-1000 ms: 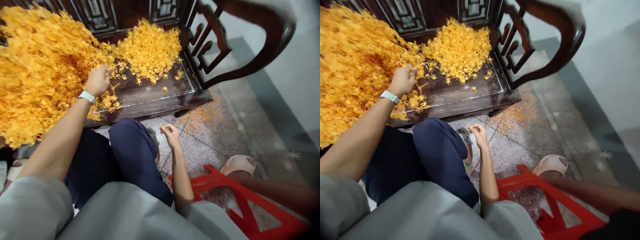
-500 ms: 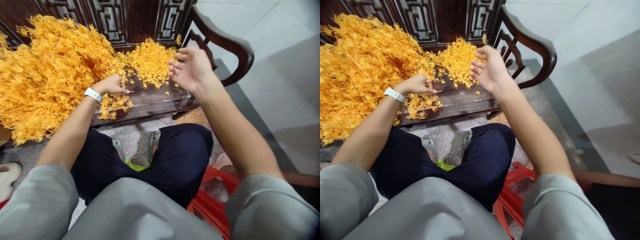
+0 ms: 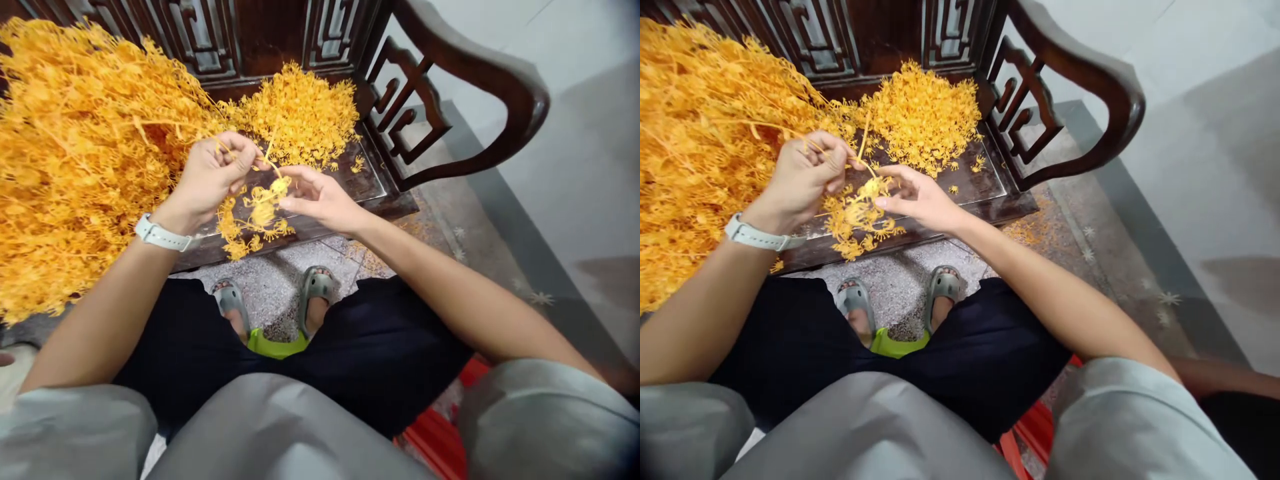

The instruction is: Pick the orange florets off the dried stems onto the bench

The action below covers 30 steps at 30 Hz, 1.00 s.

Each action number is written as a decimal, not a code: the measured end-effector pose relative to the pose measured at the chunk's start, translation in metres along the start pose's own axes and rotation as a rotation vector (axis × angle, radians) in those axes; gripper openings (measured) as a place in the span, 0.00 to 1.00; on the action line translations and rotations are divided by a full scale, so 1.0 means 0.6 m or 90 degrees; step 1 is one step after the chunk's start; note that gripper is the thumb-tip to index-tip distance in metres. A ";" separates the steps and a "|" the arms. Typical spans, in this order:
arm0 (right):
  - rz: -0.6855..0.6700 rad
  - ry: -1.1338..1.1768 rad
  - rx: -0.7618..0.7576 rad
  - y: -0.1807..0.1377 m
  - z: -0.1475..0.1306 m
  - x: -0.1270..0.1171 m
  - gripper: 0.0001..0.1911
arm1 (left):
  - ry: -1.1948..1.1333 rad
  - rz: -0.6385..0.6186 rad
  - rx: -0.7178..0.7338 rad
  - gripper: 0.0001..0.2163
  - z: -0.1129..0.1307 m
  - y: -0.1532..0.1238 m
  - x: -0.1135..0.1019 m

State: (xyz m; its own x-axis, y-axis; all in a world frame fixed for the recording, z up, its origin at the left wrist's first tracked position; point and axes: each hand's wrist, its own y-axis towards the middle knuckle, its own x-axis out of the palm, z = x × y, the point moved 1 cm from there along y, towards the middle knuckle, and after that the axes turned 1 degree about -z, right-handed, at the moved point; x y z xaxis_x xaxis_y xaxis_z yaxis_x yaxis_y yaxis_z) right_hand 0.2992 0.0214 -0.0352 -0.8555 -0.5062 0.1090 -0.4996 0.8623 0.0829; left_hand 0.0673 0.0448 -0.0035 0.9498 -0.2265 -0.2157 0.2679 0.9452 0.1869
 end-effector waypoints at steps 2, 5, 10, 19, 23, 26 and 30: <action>-0.012 0.007 -0.013 0.001 -0.003 0.004 0.25 | 0.011 -0.016 -0.019 0.16 -0.004 -0.010 0.009; -0.004 0.007 0.002 0.007 -0.005 0.000 0.19 | 0.022 -0.047 -0.041 0.15 -0.007 -0.025 0.013; 0.110 0.062 0.040 0.013 -0.010 -0.028 0.14 | 0.012 -0.079 -0.068 0.14 -0.006 -0.038 0.004; 0.141 0.090 0.114 0.004 -0.021 -0.036 0.21 | -0.104 -0.012 -0.141 0.10 -0.013 -0.030 -0.008; 0.139 0.106 0.187 0.002 -0.026 -0.026 0.23 | -0.058 -0.025 -0.213 0.12 -0.010 -0.039 0.006; 0.103 0.097 0.207 0.004 -0.031 -0.017 0.21 | 0.023 -0.068 -0.231 0.12 -0.009 -0.050 0.019; 0.040 0.068 0.223 0.008 -0.036 -0.025 0.17 | 0.064 -0.078 -0.227 0.15 -0.006 -0.055 0.012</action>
State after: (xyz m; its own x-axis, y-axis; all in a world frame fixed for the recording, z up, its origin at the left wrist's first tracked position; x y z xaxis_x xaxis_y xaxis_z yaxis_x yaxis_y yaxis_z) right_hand 0.3124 0.0326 -0.0148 -0.8764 -0.4348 0.2068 -0.4783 0.8359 -0.2694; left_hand 0.0649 0.0126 -0.0146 0.8889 -0.3358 -0.3115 0.2889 0.9388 -0.1877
